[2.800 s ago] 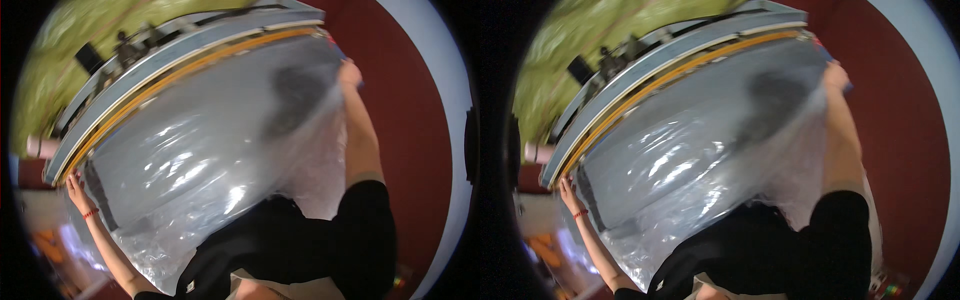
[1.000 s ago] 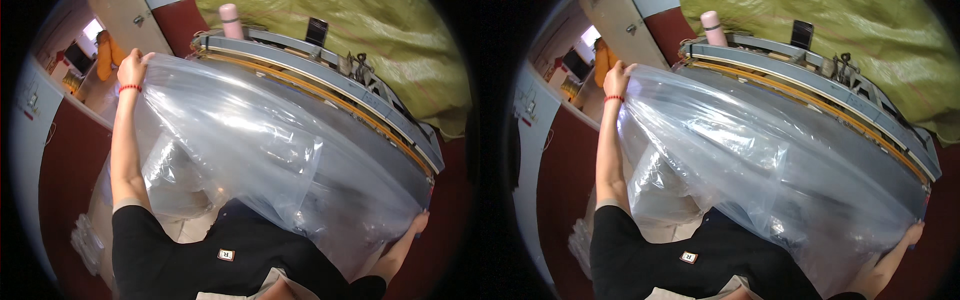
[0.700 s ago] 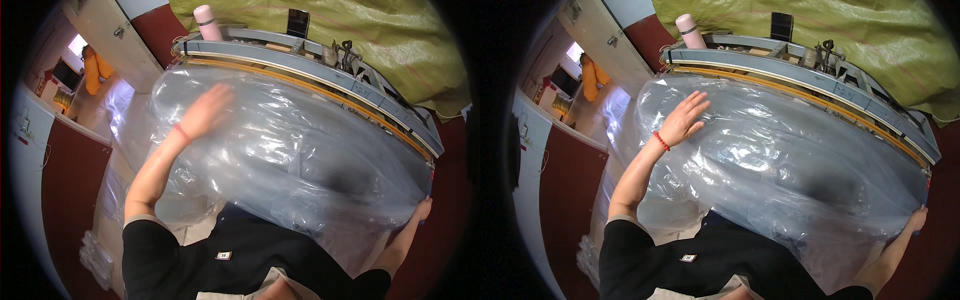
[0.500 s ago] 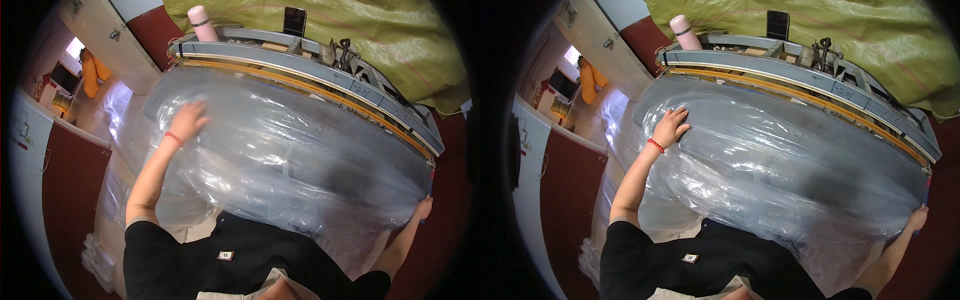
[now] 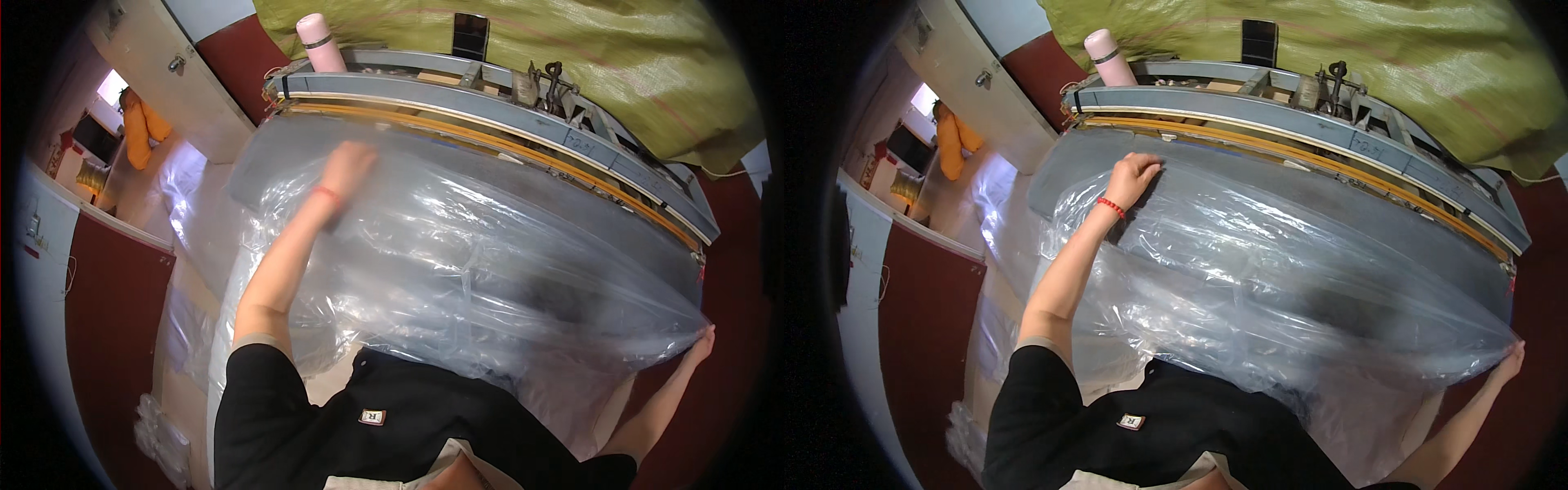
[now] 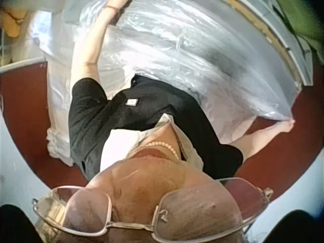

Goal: Positioning and sealing large plastic bags using an industrial heat sealer.

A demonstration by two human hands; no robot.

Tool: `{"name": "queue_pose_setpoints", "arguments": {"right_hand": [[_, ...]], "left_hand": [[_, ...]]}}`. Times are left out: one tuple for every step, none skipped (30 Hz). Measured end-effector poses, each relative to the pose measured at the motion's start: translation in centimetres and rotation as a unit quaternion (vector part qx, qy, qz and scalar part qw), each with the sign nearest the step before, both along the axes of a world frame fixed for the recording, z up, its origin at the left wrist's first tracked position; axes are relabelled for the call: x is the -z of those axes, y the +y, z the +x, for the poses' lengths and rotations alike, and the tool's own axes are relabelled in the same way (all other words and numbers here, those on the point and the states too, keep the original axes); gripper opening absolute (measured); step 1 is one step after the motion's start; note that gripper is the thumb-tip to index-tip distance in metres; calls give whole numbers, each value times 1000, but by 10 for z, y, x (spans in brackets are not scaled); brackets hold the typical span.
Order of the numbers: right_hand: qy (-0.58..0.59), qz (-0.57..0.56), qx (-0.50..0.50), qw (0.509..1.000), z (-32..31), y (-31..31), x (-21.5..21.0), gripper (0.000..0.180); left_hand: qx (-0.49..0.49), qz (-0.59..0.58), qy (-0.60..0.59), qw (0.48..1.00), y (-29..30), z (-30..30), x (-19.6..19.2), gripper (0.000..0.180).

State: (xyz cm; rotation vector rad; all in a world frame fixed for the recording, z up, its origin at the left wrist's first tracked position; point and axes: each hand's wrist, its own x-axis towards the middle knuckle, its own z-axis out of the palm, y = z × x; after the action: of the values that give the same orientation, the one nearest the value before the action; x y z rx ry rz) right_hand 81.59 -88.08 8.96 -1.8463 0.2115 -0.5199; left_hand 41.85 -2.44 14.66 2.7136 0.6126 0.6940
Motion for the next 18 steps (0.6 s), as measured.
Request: {"name": "queue_pose_setpoints", "arguments": {"right_hand": [[-35,50,-3,998,-13,25,-16,40],[-46,87,-17,995,-23,5,-29,41],[-47,85,-14,995,-32,6,-40,41],[-33,81,1,996,-45,16,-50,41],[-19,78,14,997,-50,27,-55,41],[-30,81,20,996,-53,28,-61,42],[-34,78,26,996,-47,12,-59,42],[-31,51,21,998,-36,0,-58,41],[-26,26,7,999,-23,-9,-53,40],[-12,-11,34,999,-11,-2,-48,40],[-4,-45,56,997,3,10,-48,39],[2,4,27,1000,14,5,-46,43],[2,-235,32,971,25,0,-49,44],[65,134,-4,989,41,-52,-64,47],[65,141,50,987,55,34,-52,50],[30,100,57,993,61,70,-53,49],[-8,57,73,996,67,91,-54,49],[-6,-130,96,987,73,108,-48,47]], "left_hand": [[-54,-27,6,998,0,-4,-5,24],[-31,-4,-64,997,0,5,-1,24],[-27,-6,-65,998,6,9,5,24],[-24,22,-54,998,13,11,9,24],[-23,52,-43,997,21,9,13,24],[-28,62,-23,997,21,11,14,19],[-22,58,-26,998,18,16,12,19],[-26,70,-14,997,16,17,10,14],[-38,84,1,996,16,12,6,9],[-33,99,-37,994,20,4,8,9],[-33,120,-80,989,29,2,13,10],[-81,36,-157,984,34,14,21,10],[-126,-43,-236,963,36,28,22,11],[-129,-198,-311,921,32,57,17,12],[-171,-304,-364,864,30,40,-1,13],[-182,-318,-407,837,33,33,-13,13],[-185,-336,-447,808,38,29,-19,12],[-204,-240,-422,850,43,24,-19,12]]}}
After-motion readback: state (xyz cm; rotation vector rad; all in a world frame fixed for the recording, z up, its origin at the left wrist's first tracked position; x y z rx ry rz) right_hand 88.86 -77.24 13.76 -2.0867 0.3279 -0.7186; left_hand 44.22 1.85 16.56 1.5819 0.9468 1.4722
